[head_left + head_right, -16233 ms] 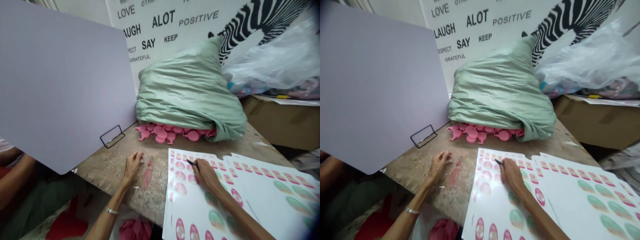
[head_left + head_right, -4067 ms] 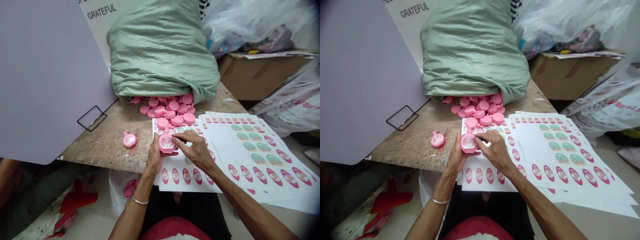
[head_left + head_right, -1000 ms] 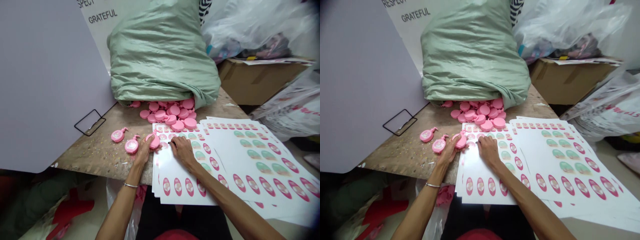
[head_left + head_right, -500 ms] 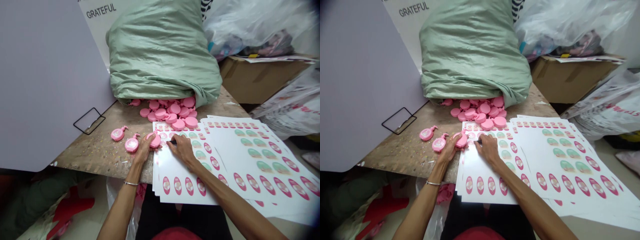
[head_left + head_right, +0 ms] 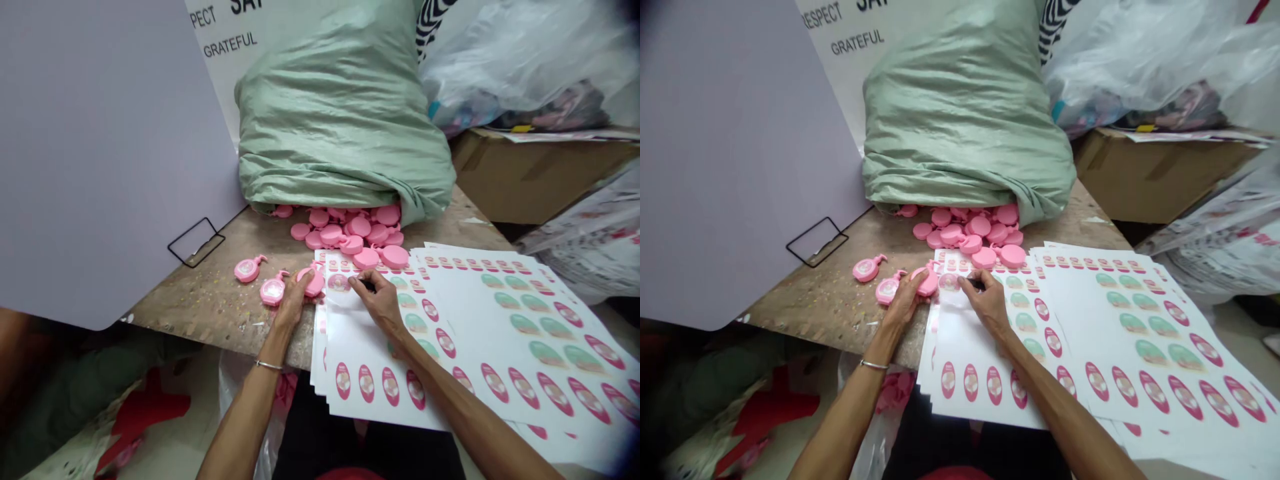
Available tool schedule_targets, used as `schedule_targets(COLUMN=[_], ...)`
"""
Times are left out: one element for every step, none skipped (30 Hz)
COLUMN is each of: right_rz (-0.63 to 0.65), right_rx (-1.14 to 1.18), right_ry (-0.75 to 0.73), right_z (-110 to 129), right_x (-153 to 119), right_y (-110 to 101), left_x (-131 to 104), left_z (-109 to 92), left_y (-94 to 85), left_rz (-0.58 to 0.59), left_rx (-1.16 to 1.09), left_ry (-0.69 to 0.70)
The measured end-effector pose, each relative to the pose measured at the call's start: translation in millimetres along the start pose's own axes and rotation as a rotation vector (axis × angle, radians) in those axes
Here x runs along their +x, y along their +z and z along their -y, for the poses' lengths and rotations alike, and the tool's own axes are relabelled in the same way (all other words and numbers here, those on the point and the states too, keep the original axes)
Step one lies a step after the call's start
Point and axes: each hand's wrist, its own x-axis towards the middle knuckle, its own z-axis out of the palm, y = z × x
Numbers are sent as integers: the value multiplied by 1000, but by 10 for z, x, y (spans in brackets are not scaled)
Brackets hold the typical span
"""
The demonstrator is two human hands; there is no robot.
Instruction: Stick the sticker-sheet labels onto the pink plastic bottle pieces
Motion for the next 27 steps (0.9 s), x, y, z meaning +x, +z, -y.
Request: schedule_targets(right_rz=[-4,-7,-4,3,15,28,46,67,90,115,141,160,173,178,177,173,167,164,162,162,162,162,161,159,154,149,143], right_rx=[35,62,81,95,102,107,113,119,128,136,142,143,138,128,114,101,90,84,83,85,88,91,93,93,93,94,94], right_ry=[31,51,61,61,56,50,48,48,50,52,52,50,45,37,28,20,14,11,12,14,16,17,17,18,19,22,25], right_z=[0,6,23,55,102,161,228,297,363,419,465,498,520,532,538,539,539,537,536,536,536,537,538,540,541,542,544], right_x=[15,25,26,18,1,-24,-55,-90,-126,-162,-196,-227,-255,-279,-299,-316,-329,-339,-346,-349,-351,-350,-349,-346,-344,-342,-340], right_y=[2,0,-7,-17,-32,-48,-66,-83,-100,-116,-131,-145,-159,-171,-183,-194,-203,-210,-215,-218,-219,-218,-216,-213,-209,-205,-201], left_x=[-40,-93,-159,-235,-318,-402,-483,-556,-619,-669,-706,-731,-747,-756,-761,-763,-764,-765,-766,-767,-768,-769,-769,-768,-767,-764,-761], left_z=[-37,-74,-107,-134,-151,-157,-154,-143,-127,-108,-89,-71,-55,-41,-30,-21,-14,-10,-6,-4,-2,-1,0,0,0,0,-1], left_y=[-2,-1,6,21,44,77,117,163,209,254,295,330,358,380,397,410,421,429,437,443,448,452,456,459,462,465,468], left_rz=[-32,-55,-61,-55,-36,-10,20,46,64,73,78,81,83,85,85,85,83,77,72,67,65,63,61,59,55,52,50], left_rx=[0,-4,-15,-38,-72,-112,-154,-193,-226,-257,-283,-305,-322,-334,-344,-350,-355,-359,-364,-367,-371,-373,-373,-370,-366,-362,-359], left_ry=[29,58,81,85,76,56,28,-3,-35,-67,-99,-132,-158,-175,-179,-174,-164,-152,-142,-136,-134,-134,-134,-133,-127,-119,-107])
